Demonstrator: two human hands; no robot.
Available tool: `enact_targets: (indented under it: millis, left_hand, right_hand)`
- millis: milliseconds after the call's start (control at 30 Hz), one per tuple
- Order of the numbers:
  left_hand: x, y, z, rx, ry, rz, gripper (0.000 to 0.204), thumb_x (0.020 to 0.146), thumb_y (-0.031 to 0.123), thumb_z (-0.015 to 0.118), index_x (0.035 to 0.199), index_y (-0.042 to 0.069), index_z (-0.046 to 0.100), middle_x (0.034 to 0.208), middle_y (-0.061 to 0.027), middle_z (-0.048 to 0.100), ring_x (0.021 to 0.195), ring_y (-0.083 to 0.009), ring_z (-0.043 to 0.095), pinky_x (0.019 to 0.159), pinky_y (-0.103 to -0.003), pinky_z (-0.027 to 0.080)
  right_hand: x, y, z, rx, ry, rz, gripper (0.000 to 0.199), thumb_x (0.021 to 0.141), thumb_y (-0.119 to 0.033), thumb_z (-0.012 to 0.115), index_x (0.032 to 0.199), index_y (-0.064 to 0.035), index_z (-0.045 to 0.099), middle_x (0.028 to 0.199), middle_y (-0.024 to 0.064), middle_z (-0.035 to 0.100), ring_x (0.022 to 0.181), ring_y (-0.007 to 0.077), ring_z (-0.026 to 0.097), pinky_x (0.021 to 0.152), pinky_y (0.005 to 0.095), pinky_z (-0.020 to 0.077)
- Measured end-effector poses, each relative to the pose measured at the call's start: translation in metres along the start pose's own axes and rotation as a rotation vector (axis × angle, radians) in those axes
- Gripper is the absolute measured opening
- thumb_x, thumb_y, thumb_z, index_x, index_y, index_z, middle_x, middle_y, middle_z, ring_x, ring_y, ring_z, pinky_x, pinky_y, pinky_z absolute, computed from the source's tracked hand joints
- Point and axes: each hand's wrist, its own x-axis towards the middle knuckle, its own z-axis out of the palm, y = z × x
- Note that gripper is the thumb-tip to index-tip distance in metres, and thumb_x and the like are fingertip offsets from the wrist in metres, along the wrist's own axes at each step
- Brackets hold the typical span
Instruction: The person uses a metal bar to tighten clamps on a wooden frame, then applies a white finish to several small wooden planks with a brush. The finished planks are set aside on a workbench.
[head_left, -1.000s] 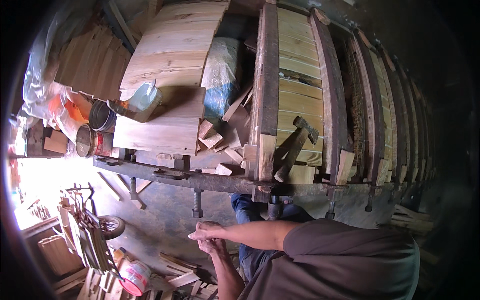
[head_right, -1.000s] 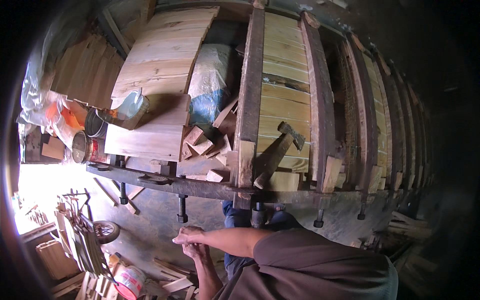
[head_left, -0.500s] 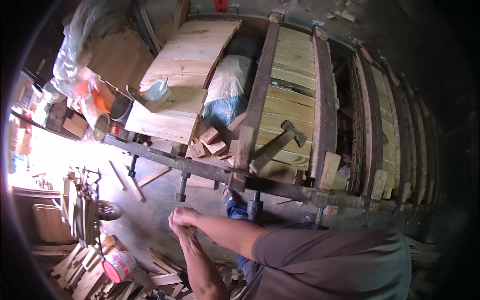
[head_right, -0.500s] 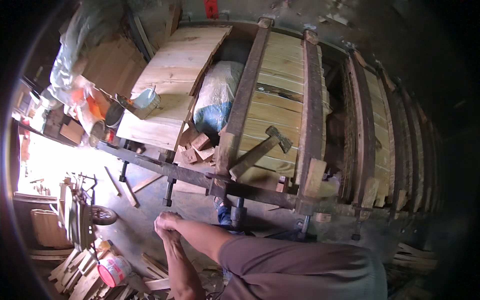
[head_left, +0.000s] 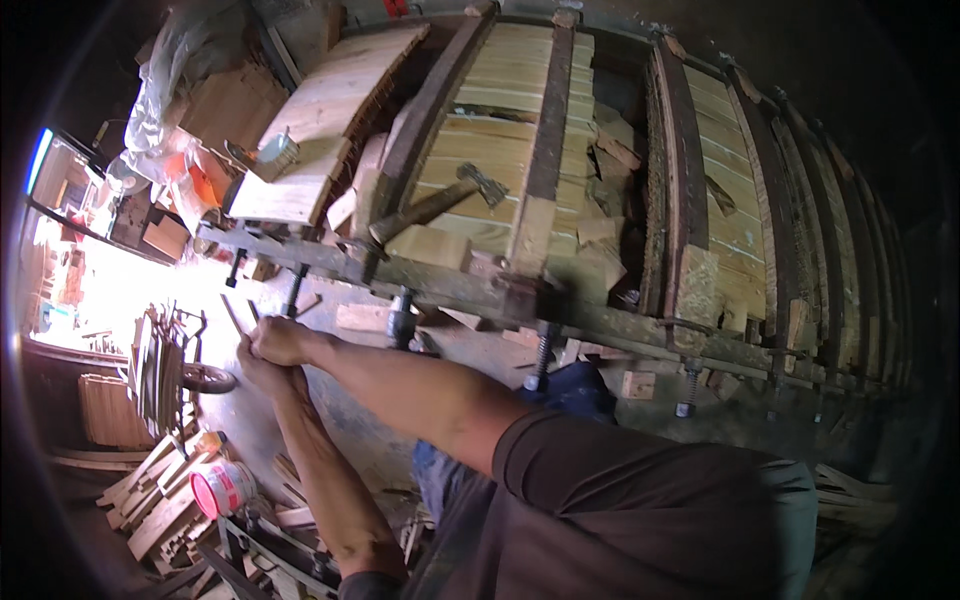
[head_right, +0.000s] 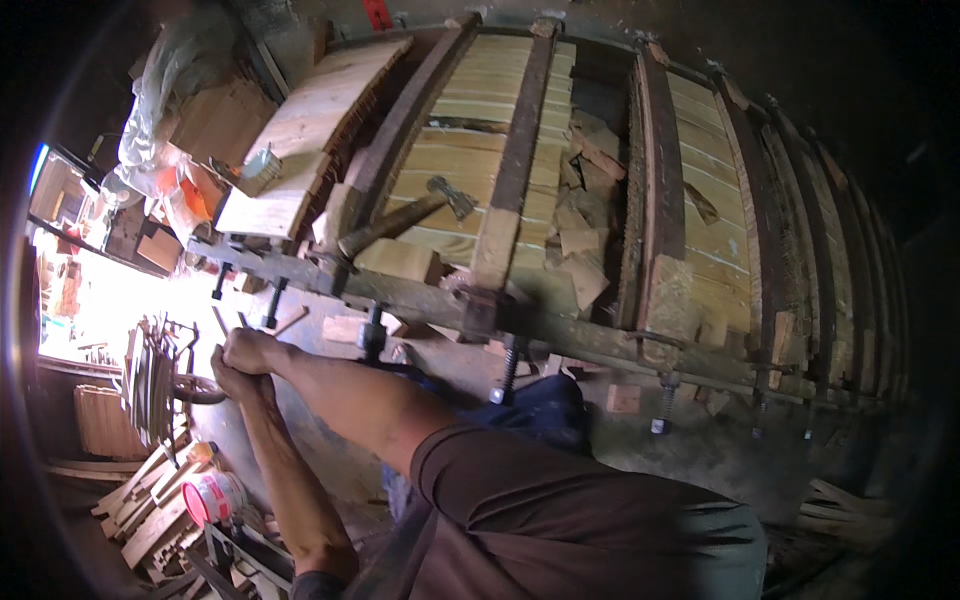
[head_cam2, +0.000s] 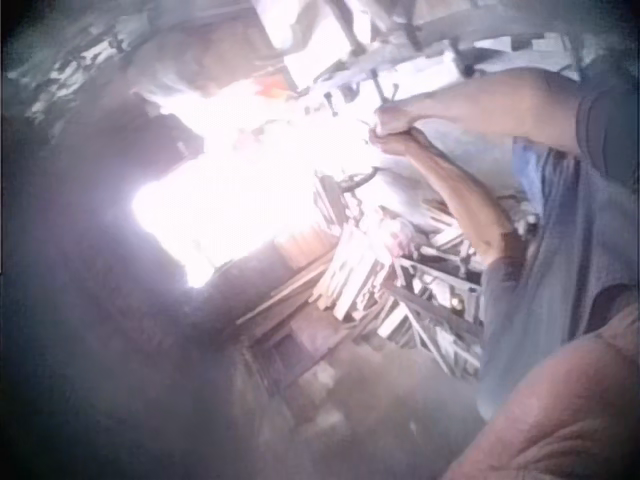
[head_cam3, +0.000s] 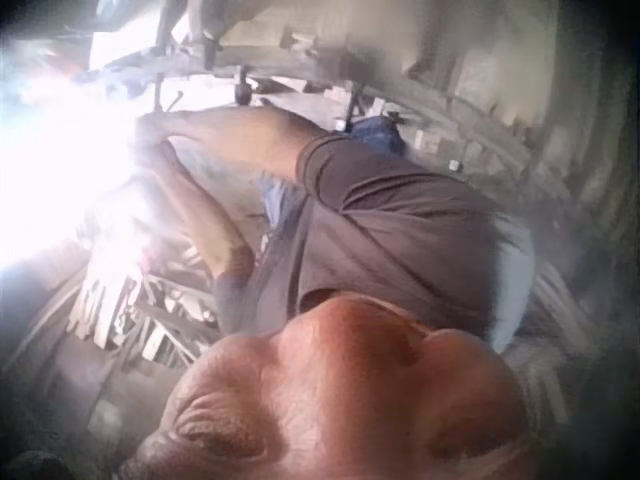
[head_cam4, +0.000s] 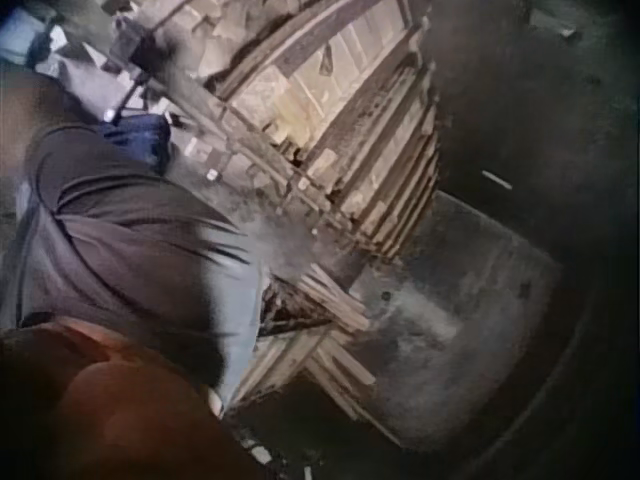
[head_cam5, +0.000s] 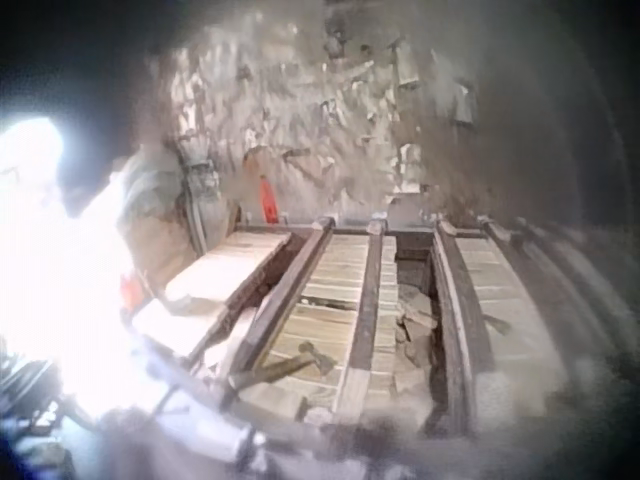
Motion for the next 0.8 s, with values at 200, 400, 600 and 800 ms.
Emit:
enact_targets:
  millis: [200,400,600,800]
  left_hand:
    - [-0.083,-0.015,0.015,0.466,0.068,0.227,0.034,0.099,0.031,0.043,0.103,0.001,0.060,0.095,-0.0086,0.059,0.089,-0.0174,0.059,0.083,-0.032,0.048]
    - [-0.081,0.012,0.045,0.440,-0.400,-0.040,0.044,0.092,0.037,0.052,0.099,-0.006,0.060,0.105,-0.0165,0.061,0.103,-0.0246,0.059,0.093,-0.035,0.045]
    - [-0.013,0.035,0.068,0.686,-1.014,-0.287,0.052,0.081,0.038,0.071,0.116,0.000,0.063,0.140,-0.0224,0.046,0.128,-0.0371,0.046,0.109,-0.045,0.034]
    - [-0.001,0.017,0.054,0.529,-1.388,-0.426,0.017,0.083,0.012,0.067,0.096,0.000,0.066,0.104,-0.0162,0.066,0.103,-0.0295,0.061,0.092,-0.038,0.045]
  right_hand:
    - [-0.102,-0.070,-0.055,0.219,0.103,0.036,0.021,0.076,-0.020,0.061,0.080,0.0009,0.064,0.080,0.0246,0.064,0.069,0.0389,0.063,0.064,0.0459,0.0488]
    - [-0.104,-0.079,-0.091,0.406,0.053,-0.127,0.018,0.080,-0.013,0.066,0.091,0.0001,0.064,0.099,0.0164,0.065,0.095,0.0313,0.063,0.084,0.0412,0.0485]
    - [-0.132,-0.056,-0.131,0.735,0.018,0.522,0.016,0.087,-0.009,0.063,0.100,-0.0008,0.068,0.095,0.0047,0.069,0.091,0.0144,0.062,0.090,0.0323,0.0475]
    - [-0.179,0.007,-0.100,0.736,0.756,1.166,0.014,0.087,-0.008,0.055,0.093,-0.0003,0.065,0.089,0.0061,0.066,0.080,0.0139,0.061,0.078,0.0259,0.0490]
